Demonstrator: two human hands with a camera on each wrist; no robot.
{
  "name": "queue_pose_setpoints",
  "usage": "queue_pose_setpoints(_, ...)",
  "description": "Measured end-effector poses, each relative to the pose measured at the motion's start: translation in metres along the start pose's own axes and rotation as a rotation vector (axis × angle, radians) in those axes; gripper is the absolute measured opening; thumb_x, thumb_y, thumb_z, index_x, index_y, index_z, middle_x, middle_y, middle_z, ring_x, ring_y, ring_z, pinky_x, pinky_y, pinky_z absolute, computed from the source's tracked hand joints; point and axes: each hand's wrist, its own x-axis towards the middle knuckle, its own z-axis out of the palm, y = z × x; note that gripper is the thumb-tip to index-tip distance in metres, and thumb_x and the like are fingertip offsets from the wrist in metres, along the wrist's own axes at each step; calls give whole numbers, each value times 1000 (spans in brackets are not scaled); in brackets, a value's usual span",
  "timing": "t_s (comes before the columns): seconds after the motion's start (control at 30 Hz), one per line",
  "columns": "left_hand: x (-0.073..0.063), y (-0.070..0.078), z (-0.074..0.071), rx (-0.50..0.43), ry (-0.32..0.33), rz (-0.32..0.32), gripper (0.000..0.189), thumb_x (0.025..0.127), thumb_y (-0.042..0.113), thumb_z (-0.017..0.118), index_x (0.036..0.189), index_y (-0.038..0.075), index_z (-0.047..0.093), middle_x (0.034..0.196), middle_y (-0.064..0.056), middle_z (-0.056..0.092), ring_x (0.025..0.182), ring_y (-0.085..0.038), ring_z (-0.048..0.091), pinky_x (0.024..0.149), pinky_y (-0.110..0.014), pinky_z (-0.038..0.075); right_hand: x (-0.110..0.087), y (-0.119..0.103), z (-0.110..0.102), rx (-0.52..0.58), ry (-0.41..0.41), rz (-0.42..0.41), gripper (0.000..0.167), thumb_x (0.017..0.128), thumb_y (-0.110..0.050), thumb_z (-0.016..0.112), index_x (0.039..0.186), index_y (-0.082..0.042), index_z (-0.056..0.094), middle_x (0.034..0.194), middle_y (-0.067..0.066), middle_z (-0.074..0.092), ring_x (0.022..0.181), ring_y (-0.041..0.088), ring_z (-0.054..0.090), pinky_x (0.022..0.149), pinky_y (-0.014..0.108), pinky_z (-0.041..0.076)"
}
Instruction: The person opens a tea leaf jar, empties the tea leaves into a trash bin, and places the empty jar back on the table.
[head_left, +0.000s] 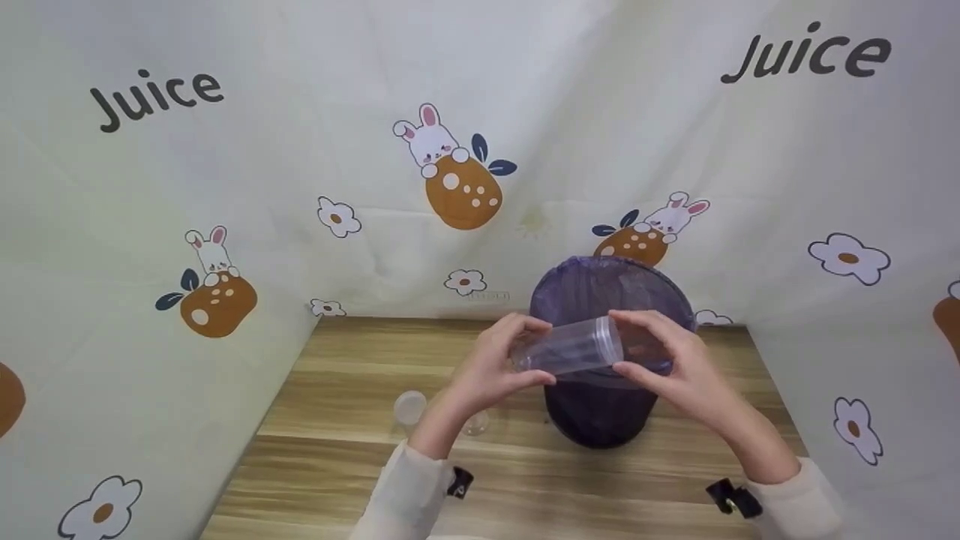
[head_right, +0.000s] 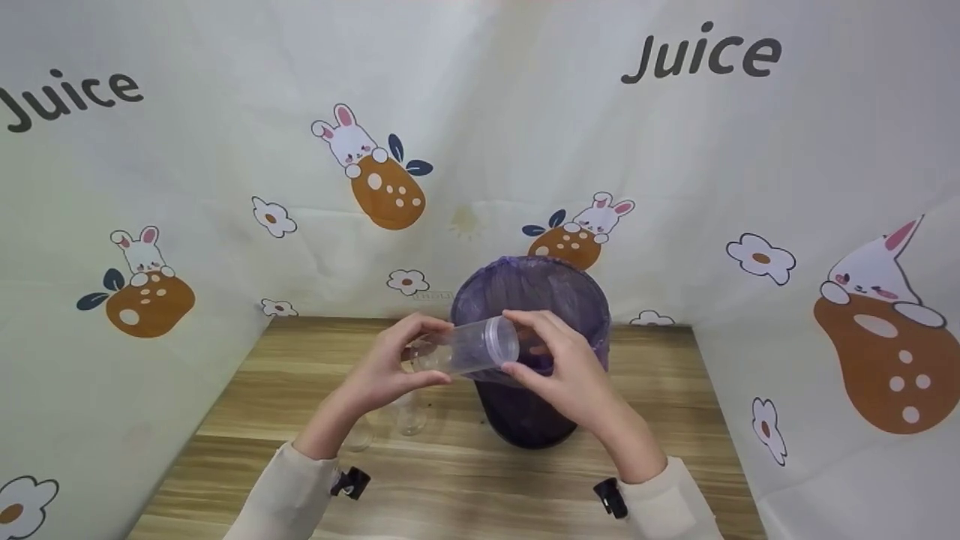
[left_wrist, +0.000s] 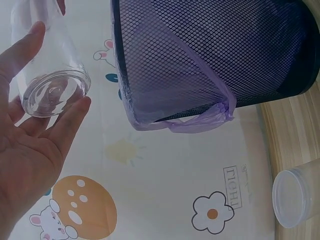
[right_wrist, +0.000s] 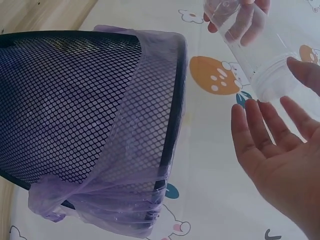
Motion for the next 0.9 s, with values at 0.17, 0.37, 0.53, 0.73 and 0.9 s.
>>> queue_pose_setpoints(0.17, -2, -1, 0, -22, -9, 3, 58, 73, 20, 88, 123, 5, 61, 122, -8, 65, 114, -20, 63, 102, -30, 52, -1, 0, 2, -37, -9, 61, 64, 81, -8, 81, 139, -14, 56, 128, 4, 66, 107, 9, 65, 82, 29, 60)
queue_pose_setpoints(0.37, -2, -2, 0, -11, -14, 1, 59, 74, 23, 87, 123, 6, 61, 122, -8, 65, 112, -20, 65, 101, -29, 53, -2, 0, 4, -64, -9, 60, 57, 81, -10, 81, 134, -14, 61, 123, 2, 68, 101, 11, 65, 80, 29, 60)
queue_pose_setpoints(0.53, -3, -2, 1, -21, -24, -10, 58, 74, 22, 87, 124, 6, 61, 122, -8, 65, 113, -20, 65, 101, -30, 53, -2, -2, 3, -70, -12, 100, 57, 80, -14, 83, 133, -16, 61, 120, 0, 69, 99, 13, 66, 81, 29, 59)
queue_pose_setpoints(0.73, -3, -1, 1, -10, -25, 1, 58, 74, 22, 88, 123, 6, 61, 121, -7, 65, 112, -19, 64, 101, -30, 53, -2, -2, 3, -58, -1, 69, 55, 80, -11, 82, 131, -14, 63, 115, 2, 71, 93, 12, 68, 77, 26, 59)
queue_pose_setpoints(0.9, -2, 0, 1, 14, -24, 16, 59, 73, 25, 88, 123, 7, 61, 120, -7, 66, 112, -19, 64, 102, -31, 52, -2, -2, 3, -66, -7, 100, 54, 80, -15, 83, 130, -15, 64, 110, 0, 71, 91, 8, 68, 77, 26, 60)
